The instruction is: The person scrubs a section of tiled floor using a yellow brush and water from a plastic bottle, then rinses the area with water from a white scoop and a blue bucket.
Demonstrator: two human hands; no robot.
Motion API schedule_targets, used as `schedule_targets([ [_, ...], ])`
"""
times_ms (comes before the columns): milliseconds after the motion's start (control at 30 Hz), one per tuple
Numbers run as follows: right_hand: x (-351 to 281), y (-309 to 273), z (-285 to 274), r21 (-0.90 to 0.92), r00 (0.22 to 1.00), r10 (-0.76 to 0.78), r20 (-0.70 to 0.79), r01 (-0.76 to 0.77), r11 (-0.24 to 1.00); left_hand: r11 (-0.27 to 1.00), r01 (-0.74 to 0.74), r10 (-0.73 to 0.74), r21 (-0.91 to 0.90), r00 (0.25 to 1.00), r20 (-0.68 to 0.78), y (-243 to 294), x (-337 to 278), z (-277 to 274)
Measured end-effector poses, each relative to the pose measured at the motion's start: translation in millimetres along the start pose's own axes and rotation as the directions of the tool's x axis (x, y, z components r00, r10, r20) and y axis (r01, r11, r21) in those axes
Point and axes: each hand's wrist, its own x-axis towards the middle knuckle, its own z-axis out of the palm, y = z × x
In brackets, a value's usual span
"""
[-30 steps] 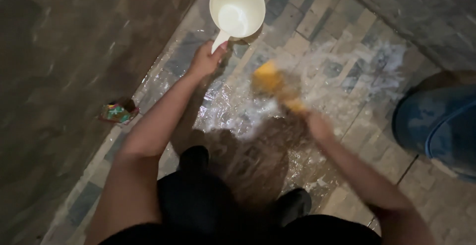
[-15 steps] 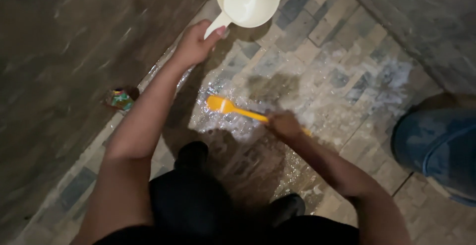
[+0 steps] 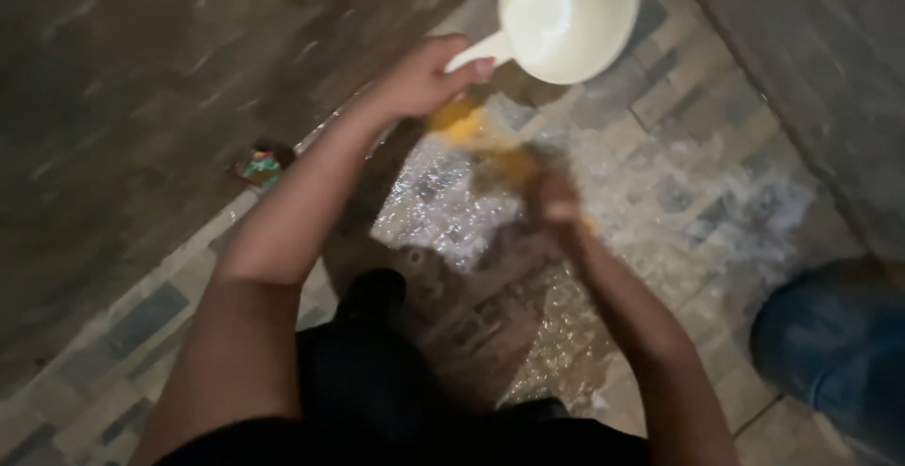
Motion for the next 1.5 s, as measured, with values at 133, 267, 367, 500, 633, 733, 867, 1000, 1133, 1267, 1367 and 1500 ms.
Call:
schedule_targets([
  [133,61,18,-29,0.045,0.953,0.080,-0.293,-0.070,0.997,0.996,-0.071,0.070,0.052,0.997,0.018,12,0,-3],
  [267,10,-84,34,0.073,0.969,-0.244,0.033,0.241,0.968,0.992,-0.118,0.120,-0.035,0.991,0.058,24,7,-2],
  [367,-4,-129,36,0.013,0.934,-0.349,0.081,0.349,0.937,0.994,-0.090,0.093,-0.062,0.994,0.053,29,11,2],
  [500,64,-76,-25,-0.091,0.994,-0.093,-0.052,0.088,0.992,0.996,-0.086,0.087,-0.027,0.995,0.038,36,8,-1],
  [633,23,-66,-1,0.124,0.982,-0.181,0.046,0.175,0.977,0.992,-0.124,0.124,0.002,0.992,0.037,41,9,-5],
  [733,-47,-91,42,0.090,0.906,-0.392,0.159,0.382,0.920,0.997,-0.071,0.072,-0.014,0.996,0.050,36,9,-4],
  [867,12,-40,-9,0.074,0.981,-0.193,-0.034,0.195,0.978,0.996,-0.066,0.068,-0.055,0.997,0.036,26,8,6],
  [1000,18,0,-45,0.243,0.930,-0.254,-0.266,0.320,0.916,0.992,-0.120,0.120,-0.045,0.993,0.000,21,10,10],
  [1133,-63,-59,34,0.138,0.936,-0.309,0.170,0.288,0.948,0.996,-0.026,0.026,-0.083,1.000,0.006,18,19,17],
  [1267,-36,-37,-11,0.068,0.976,-0.083,0.201,0.071,0.995,0.993,-0.105,0.104,-0.055,0.994,-0.029,11,14,20],
  [1367,-11,15,-88,0.180,0.941,0.329,-0.079,-0.312,0.933,0.996,-0.082,0.079,-0.037,0.995,-0.060,5,11,20],
  [1500,-29,36,-65,0.364,0.921,0.377,0.099,-0.386,0.848,0.995,-0.095,0.094,-0.009,0.994,-0.062,3,17,18],
])
